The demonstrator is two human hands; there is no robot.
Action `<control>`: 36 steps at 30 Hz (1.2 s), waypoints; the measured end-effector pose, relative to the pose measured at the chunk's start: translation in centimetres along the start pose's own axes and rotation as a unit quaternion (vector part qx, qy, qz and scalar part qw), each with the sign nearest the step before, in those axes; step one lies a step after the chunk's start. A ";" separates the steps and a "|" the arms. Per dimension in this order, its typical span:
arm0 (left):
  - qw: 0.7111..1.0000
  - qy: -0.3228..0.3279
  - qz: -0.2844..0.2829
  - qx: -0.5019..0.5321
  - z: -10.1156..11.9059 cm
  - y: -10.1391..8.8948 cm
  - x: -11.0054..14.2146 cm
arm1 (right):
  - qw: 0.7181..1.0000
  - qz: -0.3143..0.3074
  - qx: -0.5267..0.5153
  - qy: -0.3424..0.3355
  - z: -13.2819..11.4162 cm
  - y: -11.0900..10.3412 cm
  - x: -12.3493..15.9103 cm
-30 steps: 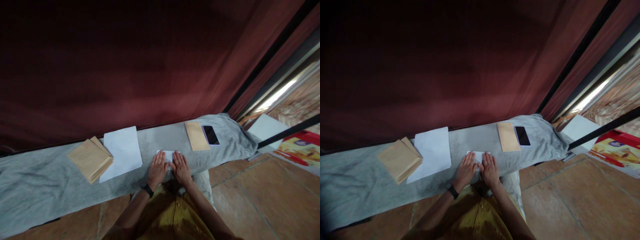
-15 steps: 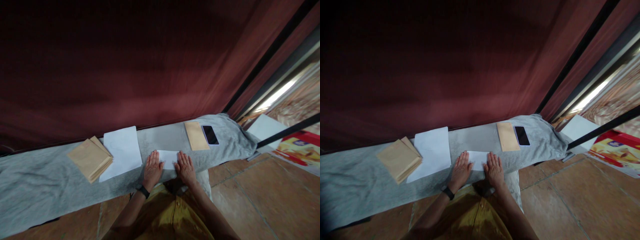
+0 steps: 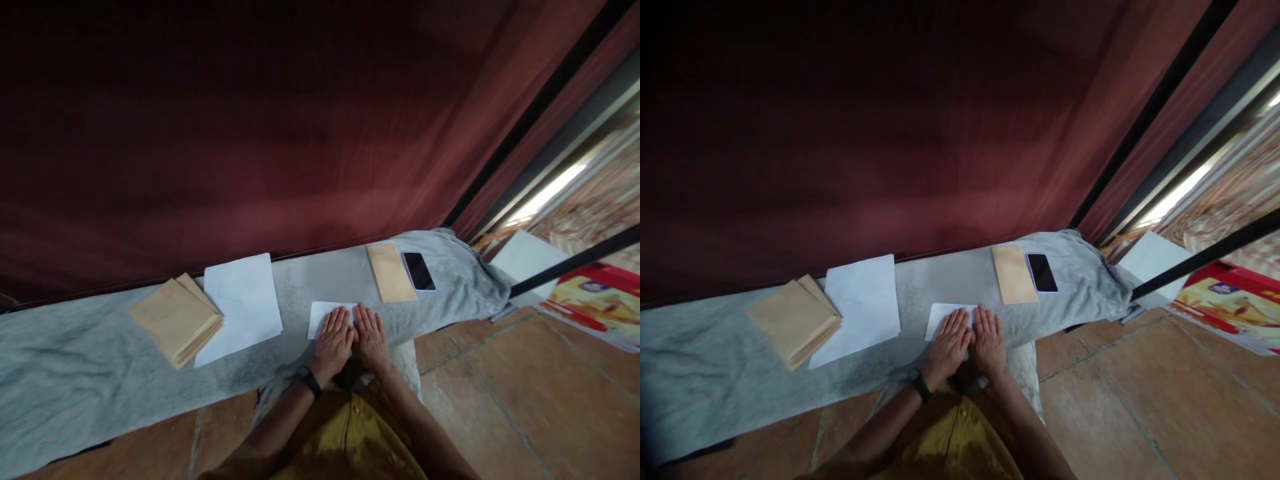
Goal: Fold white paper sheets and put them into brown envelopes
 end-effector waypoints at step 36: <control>0.991 -0.113 -0.032 -0.065 -6.9 -1.0 1.5 | 0.993 0.005 -0.115 -0.035 -5.9 -0.3 -2.7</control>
Point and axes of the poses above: each hand's wrist, its own x-axis away from the middle knuckle, its own y-axis out of the palm, z = x × y, the point moved 10 cm from there along -x, towards the middle knuckle, and after that the axes turned 1 degree about -y, right-handed, at the moved point
